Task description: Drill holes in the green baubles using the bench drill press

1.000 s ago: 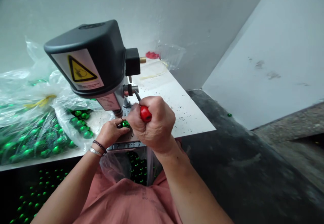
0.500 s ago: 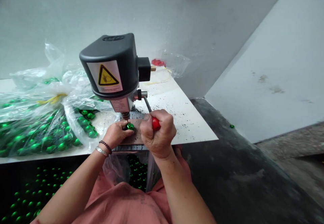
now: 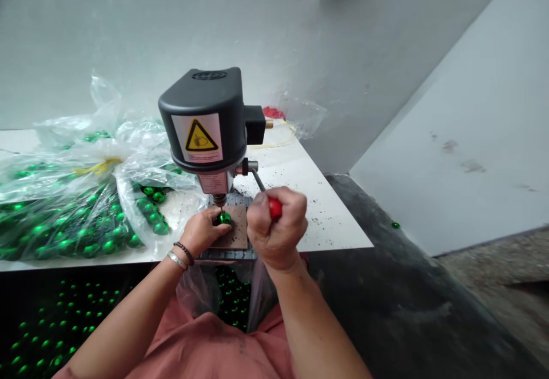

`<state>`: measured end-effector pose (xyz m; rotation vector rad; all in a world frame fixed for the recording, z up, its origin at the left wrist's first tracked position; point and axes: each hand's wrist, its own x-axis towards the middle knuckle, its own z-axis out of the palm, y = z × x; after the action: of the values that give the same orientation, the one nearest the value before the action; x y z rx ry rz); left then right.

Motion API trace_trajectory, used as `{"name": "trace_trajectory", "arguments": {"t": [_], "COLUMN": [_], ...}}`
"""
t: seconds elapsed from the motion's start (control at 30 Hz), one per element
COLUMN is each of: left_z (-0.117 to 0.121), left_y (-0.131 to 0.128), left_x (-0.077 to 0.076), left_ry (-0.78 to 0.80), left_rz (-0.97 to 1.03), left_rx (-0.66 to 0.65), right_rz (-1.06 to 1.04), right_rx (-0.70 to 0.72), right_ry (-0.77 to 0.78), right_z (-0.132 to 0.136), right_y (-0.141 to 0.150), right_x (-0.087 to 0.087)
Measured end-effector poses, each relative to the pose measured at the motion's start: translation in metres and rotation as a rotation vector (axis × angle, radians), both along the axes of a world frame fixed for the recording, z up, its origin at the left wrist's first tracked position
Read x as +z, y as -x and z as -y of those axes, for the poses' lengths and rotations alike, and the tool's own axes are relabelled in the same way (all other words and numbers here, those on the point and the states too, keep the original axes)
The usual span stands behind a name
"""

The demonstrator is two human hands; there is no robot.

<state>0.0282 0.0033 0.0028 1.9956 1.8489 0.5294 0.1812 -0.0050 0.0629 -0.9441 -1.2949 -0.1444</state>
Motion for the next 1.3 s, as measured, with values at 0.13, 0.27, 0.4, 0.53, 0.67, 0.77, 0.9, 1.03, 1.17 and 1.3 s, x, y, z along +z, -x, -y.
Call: {"name": "trace_trajectory", "arguments": {"t": [0.13,0.27,0.4,0.53,0.67,0.77,0.9,1.03,1.17,1.3], "left_z": [0.006,0.026,0.047,0.048,0.041,0.041,0.047,0.049,0.045,0.037], "left_y": [0.002,0.011,0.022,0.026,0.025,0.024,0.024,0.022,0.019,0.017], "left_x": [0.001,0.013,0.022,0.022,0.025,0.03,0.032,0.027,0.02,0.015], "left_ry": [-0.022,0.094,0.363,0.435,0.551,0.643,0.683,0.616,0.468,0.412], "left_rz": [0.039,0.18,0.444,0.893,1.566,1.78,1.811,1.753,1.583,1.488], "left_rx": [0.011,-0.056,-0.201,0.095,0.481,0.49,0.47,0.416,0.417,0.345], "right_rz": [0.01,-0.005,-0.01,-0.02,-0.025,-0.033,-0.037,-0.024,-0.019,-0.046], "right_rx": [-0.027,0.039,0.058,0.075,0.09,0.099,0.109,0.117,0.136,0.144], "right_ry": [0.14,0.278,0.273,0.254,0.266,0.258,0.233,0.211,0.197,0.215], "right_z": [-0.018,-0.033,-0.035,-0.037,-0.037,-0.036,-0.036,-0.038,-0.038,-0.036], "right_y": [0.001,0.0,-0.001,-0.001,-0.001,-0.001,-0.001,-0.002,-0.002,-0.001], "right_x": [0.06,0.086,0.082,0.078,0.079,0.079,0.078,0.076,0.076,0.078]}}
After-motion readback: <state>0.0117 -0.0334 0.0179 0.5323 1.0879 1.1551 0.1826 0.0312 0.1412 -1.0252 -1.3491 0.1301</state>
